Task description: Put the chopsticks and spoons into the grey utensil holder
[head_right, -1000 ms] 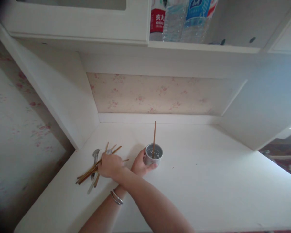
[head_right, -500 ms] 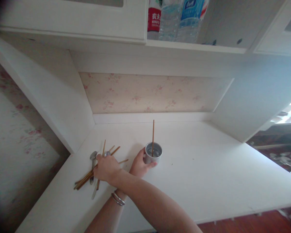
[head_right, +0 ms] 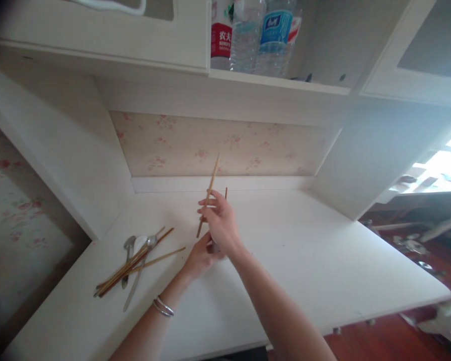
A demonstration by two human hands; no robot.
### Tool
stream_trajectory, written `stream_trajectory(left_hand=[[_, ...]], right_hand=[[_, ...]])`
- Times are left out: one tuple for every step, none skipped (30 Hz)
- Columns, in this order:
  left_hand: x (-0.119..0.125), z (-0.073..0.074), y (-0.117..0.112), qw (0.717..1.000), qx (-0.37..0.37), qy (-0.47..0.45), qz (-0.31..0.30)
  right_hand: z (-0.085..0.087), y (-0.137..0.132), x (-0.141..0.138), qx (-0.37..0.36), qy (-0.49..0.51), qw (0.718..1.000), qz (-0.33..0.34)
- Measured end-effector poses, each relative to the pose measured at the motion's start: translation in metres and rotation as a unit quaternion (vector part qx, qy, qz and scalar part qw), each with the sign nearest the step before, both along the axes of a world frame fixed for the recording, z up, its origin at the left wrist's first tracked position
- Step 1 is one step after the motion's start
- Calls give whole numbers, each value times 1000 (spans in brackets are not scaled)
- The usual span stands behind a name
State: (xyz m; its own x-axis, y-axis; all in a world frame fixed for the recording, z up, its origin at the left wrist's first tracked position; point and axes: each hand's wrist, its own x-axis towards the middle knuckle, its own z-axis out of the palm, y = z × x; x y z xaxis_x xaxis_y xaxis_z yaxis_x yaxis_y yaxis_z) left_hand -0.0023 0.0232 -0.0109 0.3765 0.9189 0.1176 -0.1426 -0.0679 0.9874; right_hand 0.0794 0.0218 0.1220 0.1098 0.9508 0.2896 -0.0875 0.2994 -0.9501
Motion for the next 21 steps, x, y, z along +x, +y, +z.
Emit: stream_trajectory(left_hand=[[1,2,-1,1000,8,-4,-1],[3,3,-2,1000,13,-6,0],[4,4,-2,1000,15,-7,2],[5,5,-3,1000,12,-7,6],[5,5,-3,1000,7,-5,10],[6,4,-3,1000,2,-4,14],[6,4,-3,1000,0,-4,17],[6,3,-4,1000,-1,-4,17],[6,3,-4,1000,0,-4,17],[6,3,-4,1000,0,-3,17],[6,3,-4,1000,-1,-1,17],[6,3,-4,1000,-3,-1,16],[7,3,-4,1000,-6,-3,15],[7,3,-4,1000,-8,-6,14],[8,3,-4,1000,-12,-10,13],[8,3,-4,1000,-14,-15,13],[9,3,-4,1000,-16,-18,15],[10,3,-3,1000,-16,-20,17],[10,3,-3,999,-16,-20,19],[10,4,-3,999,-17,-19,20],[11,4,-3,999,-19,-18,20]], right_hand=[[3,4,15,-5,6,1000,-30],[5,9,29,-9,8,998,-59],[6,12,41,-12,5,996,-84],[4,16,53,-15,1,994,-104],[1,19,63,-19,-4,993,-120],[-3,22,71,-23,-11,991,-131],[-9,24,77,-27,-20,990,-137],[-15,25,82,-31,-31,989,-140],[-21,27,86,-33,-46,988,-141],[-28,28,88,-32,-64,987,-141],[-34,28,90,-30,-84,986,-143],[-40,29,90,-28,-105,983,-147],[-46,29,91,-25,-127,980,-151],[-51,29,90,-23,-150,976,-155],[-55,29,90,-23,-173,972,-157],[-59,28,90,-24,-194,968,-157],[-62,28,89,-25,-211,965,-155],[-65,27,89,-26,-226,962,-154],[-67,26,89,-27,-237,959,-153],[-69,26,89,-28,-247,956,-152],[-70,25,89,-28,-256,955,-149]])
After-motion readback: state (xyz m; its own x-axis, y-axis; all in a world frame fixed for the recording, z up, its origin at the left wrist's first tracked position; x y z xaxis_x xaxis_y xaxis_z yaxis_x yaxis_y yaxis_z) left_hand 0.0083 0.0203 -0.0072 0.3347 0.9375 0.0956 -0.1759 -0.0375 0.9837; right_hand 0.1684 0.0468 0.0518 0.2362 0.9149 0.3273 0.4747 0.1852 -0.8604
